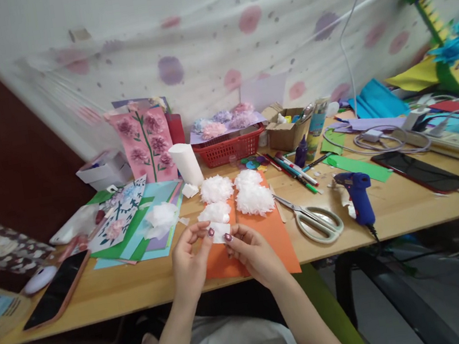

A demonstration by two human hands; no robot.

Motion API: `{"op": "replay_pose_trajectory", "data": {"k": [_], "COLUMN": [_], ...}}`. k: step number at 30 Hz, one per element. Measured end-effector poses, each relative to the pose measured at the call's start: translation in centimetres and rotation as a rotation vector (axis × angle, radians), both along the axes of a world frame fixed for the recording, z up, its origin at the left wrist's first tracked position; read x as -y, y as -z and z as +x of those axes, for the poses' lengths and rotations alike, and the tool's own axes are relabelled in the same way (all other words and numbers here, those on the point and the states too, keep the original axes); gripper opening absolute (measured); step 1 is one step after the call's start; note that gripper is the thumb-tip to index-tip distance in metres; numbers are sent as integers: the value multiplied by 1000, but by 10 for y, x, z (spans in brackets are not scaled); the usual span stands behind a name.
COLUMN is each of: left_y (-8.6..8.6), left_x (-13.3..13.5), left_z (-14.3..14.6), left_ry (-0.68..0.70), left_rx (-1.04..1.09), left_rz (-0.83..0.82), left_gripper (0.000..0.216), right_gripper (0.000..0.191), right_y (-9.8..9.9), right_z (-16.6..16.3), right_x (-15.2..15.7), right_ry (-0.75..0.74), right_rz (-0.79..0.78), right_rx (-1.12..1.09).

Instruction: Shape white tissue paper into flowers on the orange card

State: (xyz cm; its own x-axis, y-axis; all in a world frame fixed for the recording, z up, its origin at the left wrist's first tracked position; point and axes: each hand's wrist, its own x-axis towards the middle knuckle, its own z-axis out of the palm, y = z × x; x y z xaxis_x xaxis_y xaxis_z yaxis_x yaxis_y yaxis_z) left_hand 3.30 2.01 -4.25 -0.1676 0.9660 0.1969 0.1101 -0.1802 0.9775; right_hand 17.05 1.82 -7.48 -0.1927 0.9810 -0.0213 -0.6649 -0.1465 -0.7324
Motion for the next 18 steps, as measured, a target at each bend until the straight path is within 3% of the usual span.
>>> {"op": "replay_pose_trajectory", "data": {"k": [3,6,18], "left_y": [-4,-6,-9], "left_x": [1,0,4], "left_z": [-3,-9,-27], "left_ry": [74,109,108], "left_rx": [-25,-93,-150], "left_rz": [-67,-87,54], "left_gripper": [38,29,18], "right_gripper": [35,32,34], "right_y": [1,2,1], "right_z": [0,0,1], "right_x": [0,1,4], "right_ry": [21,25,-23], "right_rz": [35,85,124], "right_rx": [54,119,160]}}
